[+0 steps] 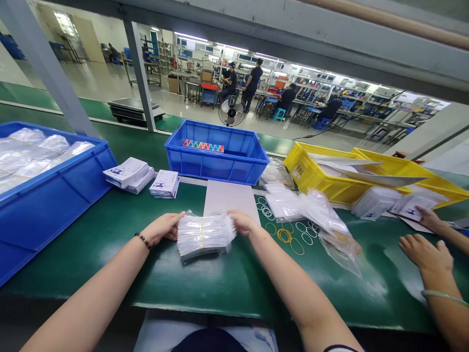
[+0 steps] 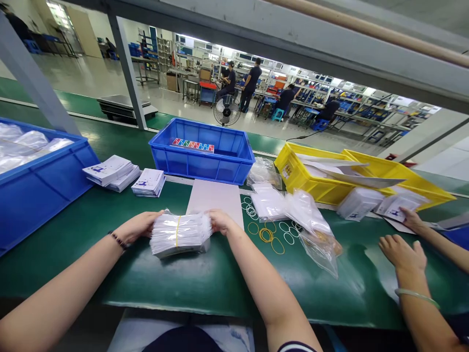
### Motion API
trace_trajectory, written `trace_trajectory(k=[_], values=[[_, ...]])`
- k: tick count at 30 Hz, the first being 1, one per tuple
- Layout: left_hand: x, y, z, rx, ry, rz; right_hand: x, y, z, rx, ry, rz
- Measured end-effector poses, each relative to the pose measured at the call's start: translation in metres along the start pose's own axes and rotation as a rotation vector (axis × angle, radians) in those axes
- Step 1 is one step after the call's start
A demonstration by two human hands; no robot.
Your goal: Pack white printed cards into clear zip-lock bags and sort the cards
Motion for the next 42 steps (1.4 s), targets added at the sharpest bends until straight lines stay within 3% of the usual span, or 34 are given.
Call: trace_trajectory(k=[2, 3, 7, 10, 13, 16, 19, 21, 23, 25, 30, 33, 37, 42], values=[[0.021, -0.001, -0.007, 0.065, 0.116, 0.185, 0.021, -0.014, 0.004, 0.019, -0.039, -0.031], [0.031, 0.003, -0.012, 0.148, 0.168, 0.215, 0.031, -0.017, 0.007, 0.066, -0.087, -0.061], [0.053, 0.039, -0.021, 0.383, 0.221, 0.121, 0.052, 0.002, 0.015, 0.471, -0.463, -0.27], [0.054, 0.062, -0.016, 0.447, 0.272, 0.145, 0.055, 0.026, 0.005, 0.579, -0.652, -0.292], [0.052, 0.076, -0.016, 0.541, 0.256, 0.127, 0.072, 0.037, -0.028, 0.733, -0.685, -0.215], [0.051, 0.088, -0.024, 0.559, 0.216, 0.043, 0.1, 0.04, -0.066, 0.968, -0.63, -0.165], [0.05, 0.09, -0.033, 0.443, 0.288, 0.103, 0.114, 0.037, -0.08, 1.082, -0.543, -0.195], [0.051, 0.089, -0.033, 0.361, 0.409, 0.095, 0.111, 0.033, -0.071, 1.013, -0.516, -0.236], [0.053, 0.089, -0.031, 0.265, 0.504, -0.008, 0.106, 0.028, -0.053, 0.844, -0.539, -0.235], [0.054, 0.092, -0.027, 0.145, 0.513, -0.05, 0.1, 0.024, -0.032, 0.637, -0.578, -0.17], [0.053, 0.097, -0.013, -0.023, 0.499, 0.211, 0.087, 0.03, 0.003, 0.048, -0.528, -0.064], [0.047, 0.093, 0.002, -0.095, 0.419, 0.216, 0.078, 0.037, -0.001, -0.113, -0.444, -0.006], [0.038, 0.086, 0.032, -0.331, 0.299, 0.227, 0.066, 0.035, -0.02, -0.161, -0.318, 0.103], [0.027, 0.087, 0.057, -0.62, 0.343, 0.278, 0.053, 0.036, -0.03, -0.123, -0.194, 0.168]])
Point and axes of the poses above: each hand's wrist, its own x-axis away from the middle knuckle, its own y-axis out of the palm, z = x × y, the point moved 2 cm from there along -x, towards the middle knuckle, and after that the axes turned 7 degrees about -z, right-handed, at the moved point
